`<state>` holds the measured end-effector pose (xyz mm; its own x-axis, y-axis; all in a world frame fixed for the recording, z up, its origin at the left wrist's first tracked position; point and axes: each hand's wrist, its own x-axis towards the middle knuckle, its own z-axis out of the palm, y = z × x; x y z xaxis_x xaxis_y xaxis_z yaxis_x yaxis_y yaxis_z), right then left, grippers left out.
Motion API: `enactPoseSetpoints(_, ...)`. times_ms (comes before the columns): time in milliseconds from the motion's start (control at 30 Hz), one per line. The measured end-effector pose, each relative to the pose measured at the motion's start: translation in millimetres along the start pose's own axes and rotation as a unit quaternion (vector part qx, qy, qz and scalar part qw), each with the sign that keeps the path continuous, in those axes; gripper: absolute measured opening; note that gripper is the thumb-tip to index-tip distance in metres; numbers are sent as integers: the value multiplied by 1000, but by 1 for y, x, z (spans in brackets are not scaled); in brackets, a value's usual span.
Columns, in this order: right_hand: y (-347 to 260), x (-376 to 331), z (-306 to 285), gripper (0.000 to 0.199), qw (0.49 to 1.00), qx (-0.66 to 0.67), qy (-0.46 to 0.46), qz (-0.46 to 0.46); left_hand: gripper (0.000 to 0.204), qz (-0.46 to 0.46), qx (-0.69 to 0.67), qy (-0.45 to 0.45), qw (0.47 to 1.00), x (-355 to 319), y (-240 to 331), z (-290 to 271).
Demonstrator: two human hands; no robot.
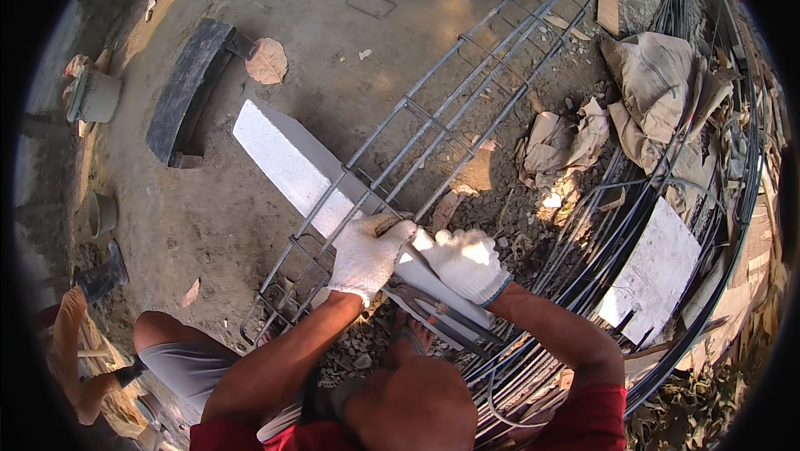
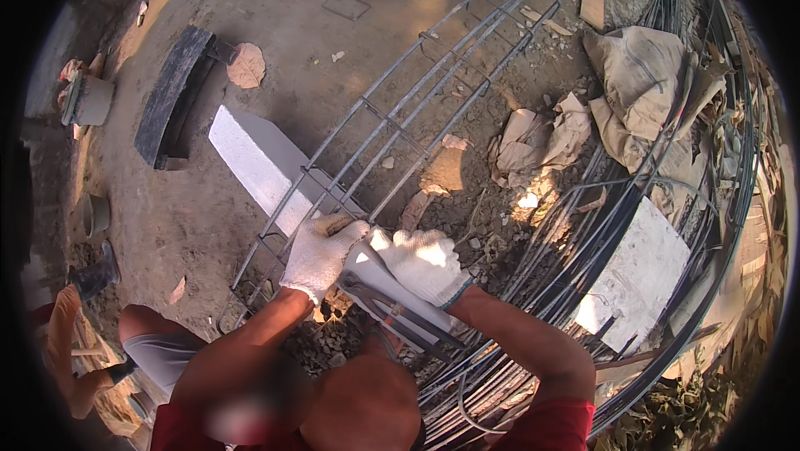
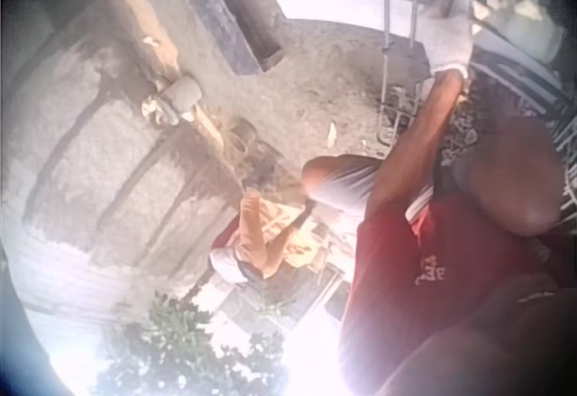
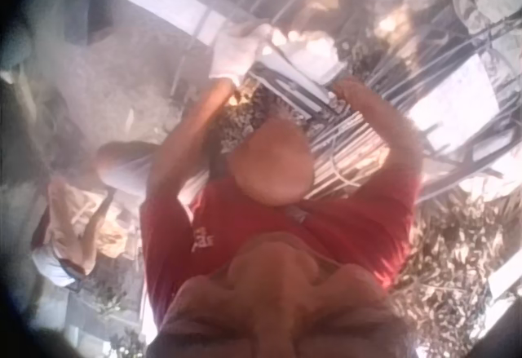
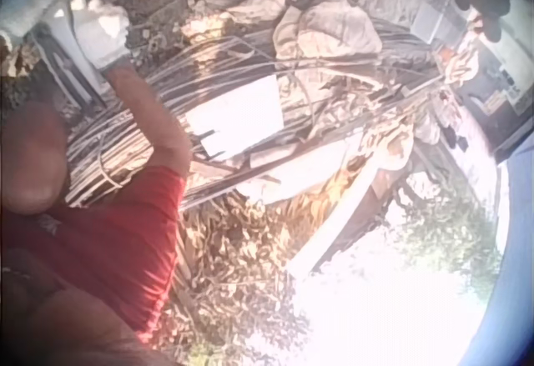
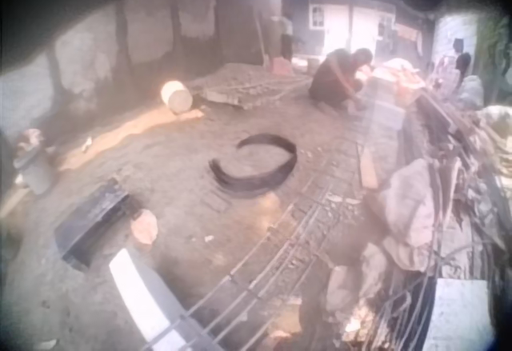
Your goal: The person sits on the ground and uses pliers to twist wire ties around the intersections of a rebar cage. They repeatedly pick up wire ties, wrap them around the rebar grid, and twist them tight to secure the structure.
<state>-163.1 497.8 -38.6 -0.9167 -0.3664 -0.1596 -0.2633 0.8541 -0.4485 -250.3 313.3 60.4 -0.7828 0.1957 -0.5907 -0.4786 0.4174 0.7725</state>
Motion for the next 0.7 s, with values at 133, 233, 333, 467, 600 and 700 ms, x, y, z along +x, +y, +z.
enactPoseSetpoints(133, -2, 14, -21, 37, 988, 138, -65, 1, 28, 11, -7, 25, 1000, 0, -5, 0)
enactPoseSetpoints(233, 24, 16, 16, 28, 995, 25, 60, -80, 28, 41, -9, 26, 999, 0, 0, 10)
enactPoseSetpoints(333, 17, 32, 21, 24, 992, -49, 75, -90, 29, 57, -3, 60, 997, -2, -3, 11)
enactPoseSetpoints(467, 13, 41, 24, 20, 992, -10, 89, -87, 33, 24, 52, 87, 995, -8, 2, 7)
enactPoseSetpoints(600, 19, 45, 25, 18, 990, -42, 90, -99, 35, 13, 112, 51, 992, -2, 4, 1)
enactPoseSetpoints(700, 19, 49, 26, 17, 990, -66, 89, -91, 34, -62, 105, -4, 992, -1, 16, 0)
